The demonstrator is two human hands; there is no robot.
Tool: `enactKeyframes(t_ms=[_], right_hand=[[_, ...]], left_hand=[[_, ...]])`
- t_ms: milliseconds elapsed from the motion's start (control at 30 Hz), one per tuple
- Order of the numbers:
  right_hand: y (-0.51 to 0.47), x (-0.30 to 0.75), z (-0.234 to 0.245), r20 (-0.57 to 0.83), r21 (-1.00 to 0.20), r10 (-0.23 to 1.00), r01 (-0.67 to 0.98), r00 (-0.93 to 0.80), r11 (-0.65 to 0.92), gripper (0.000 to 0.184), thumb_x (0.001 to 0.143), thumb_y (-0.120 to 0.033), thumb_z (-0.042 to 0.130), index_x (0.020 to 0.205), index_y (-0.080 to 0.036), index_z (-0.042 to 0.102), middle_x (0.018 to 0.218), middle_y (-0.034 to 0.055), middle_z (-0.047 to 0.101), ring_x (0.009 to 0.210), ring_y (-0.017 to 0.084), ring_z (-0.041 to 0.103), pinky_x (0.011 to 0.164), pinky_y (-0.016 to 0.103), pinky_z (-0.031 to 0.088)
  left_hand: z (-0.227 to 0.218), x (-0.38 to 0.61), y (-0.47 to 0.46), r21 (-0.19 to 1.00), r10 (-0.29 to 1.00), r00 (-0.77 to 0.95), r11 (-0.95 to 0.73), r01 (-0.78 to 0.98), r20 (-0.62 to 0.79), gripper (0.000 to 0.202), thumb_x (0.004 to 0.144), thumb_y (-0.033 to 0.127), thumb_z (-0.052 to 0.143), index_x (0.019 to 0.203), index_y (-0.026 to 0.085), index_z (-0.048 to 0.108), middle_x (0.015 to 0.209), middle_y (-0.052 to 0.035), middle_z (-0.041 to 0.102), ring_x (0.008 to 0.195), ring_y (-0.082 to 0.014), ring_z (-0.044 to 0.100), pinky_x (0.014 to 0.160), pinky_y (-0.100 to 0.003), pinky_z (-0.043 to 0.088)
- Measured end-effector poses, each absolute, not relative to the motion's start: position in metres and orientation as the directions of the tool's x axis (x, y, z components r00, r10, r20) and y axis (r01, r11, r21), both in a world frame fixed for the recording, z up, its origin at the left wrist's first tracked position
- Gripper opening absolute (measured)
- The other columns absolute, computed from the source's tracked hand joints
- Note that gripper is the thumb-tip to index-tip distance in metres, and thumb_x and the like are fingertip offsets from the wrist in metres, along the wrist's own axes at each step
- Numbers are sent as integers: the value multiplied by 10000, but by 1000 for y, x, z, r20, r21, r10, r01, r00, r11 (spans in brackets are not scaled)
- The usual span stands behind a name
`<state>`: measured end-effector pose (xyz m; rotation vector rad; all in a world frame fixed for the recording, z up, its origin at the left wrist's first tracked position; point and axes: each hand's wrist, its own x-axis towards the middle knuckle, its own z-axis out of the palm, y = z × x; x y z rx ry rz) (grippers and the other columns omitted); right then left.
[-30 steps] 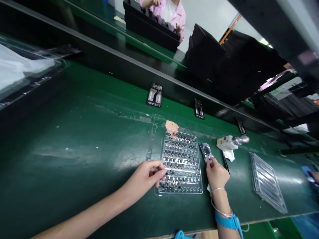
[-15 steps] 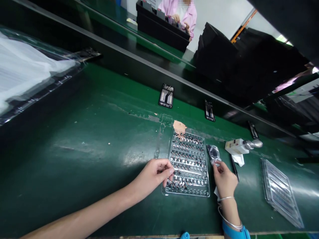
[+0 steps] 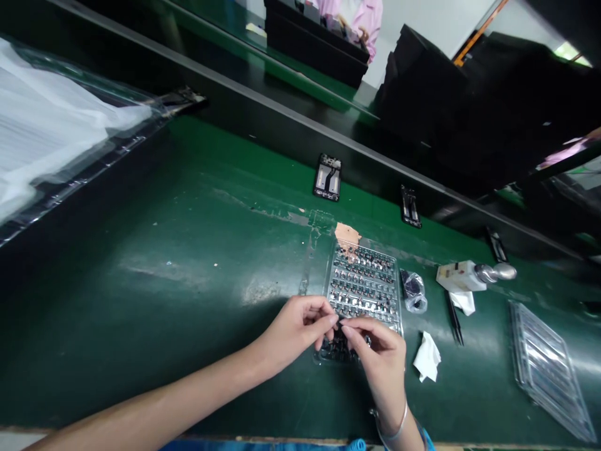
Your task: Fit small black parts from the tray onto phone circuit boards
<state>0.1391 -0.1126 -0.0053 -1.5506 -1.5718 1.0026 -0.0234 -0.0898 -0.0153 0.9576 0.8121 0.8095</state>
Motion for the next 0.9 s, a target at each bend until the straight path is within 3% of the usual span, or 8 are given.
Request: enactKeyframes(t_ms=[133, 333, 567, 767, 900], right_hand=[[-110, 142, -8, -72, -916, 997, 397, -34, -53, 56, 731, -243, 652, 768, -209, 676, 587, -10, 592, 506, 117, 497, 497, 242, 389], [-107, 139, -6, -262, -950, 958, 204, -115, -235, 134, 750, -258, 641, 866, -204, 599, 523, -62, 515, 483, 84, 460, 499, 206, 340], [-102, 144, 1, -329, -943, 932, 113, -151, -314, 201, 812, -341, 551, 914, -170, 575, 491, -49, 495, 433, 81, 371, 434, 206, 241], [-98, 146, 5, -328, -941, 939, 124, -104, -315, 172, 806, -332, 557, 886, -181, 577, 488, -51, 503, 441, 80, 378, 444, 201, 255], [-88, 146, 12, -286, -941, 948, 230, -138, -250, 175, 821, -327, 536, 908, -179, 570, 496, -55, 494, 437, 80, 379, 445, 205, 260]], left_hand=[[-15, -23, -90, 942, 871, 446, 300, -151, -205, 175, 803, 266, 498, 692, 134, 526, 600, 13, 533, 474, -78, 451, 496, -198, 366], [-11, -25, -90, 991, 917, 382, 78, 104, -113, 164, 785, 194, 509, 649, 142, 582, 543, 36, 475, 500, -77, 404, 478, -180, 301], [-10, -25, -87, 944, 850, 493, 293, -151, -185, 187, 790, 271, 511, 670, 131, 543, 620, -1, 570, 466, -78, 462, 507, -209, 391], [-11, -25, -88, 925, 845, 501, 321, -202, -184, 196, 787, 283, 527, 663, 132, 533, 613, 4, 566, 462, -70, 459, 510, -210, 392], [-11, -25, -89, 920, 847, 496, 332, -210, -192, 198, 790, 285, 531, 666, 130, 538, 616, 0, 569, 461, -71, 459, 510, -213, 395]])
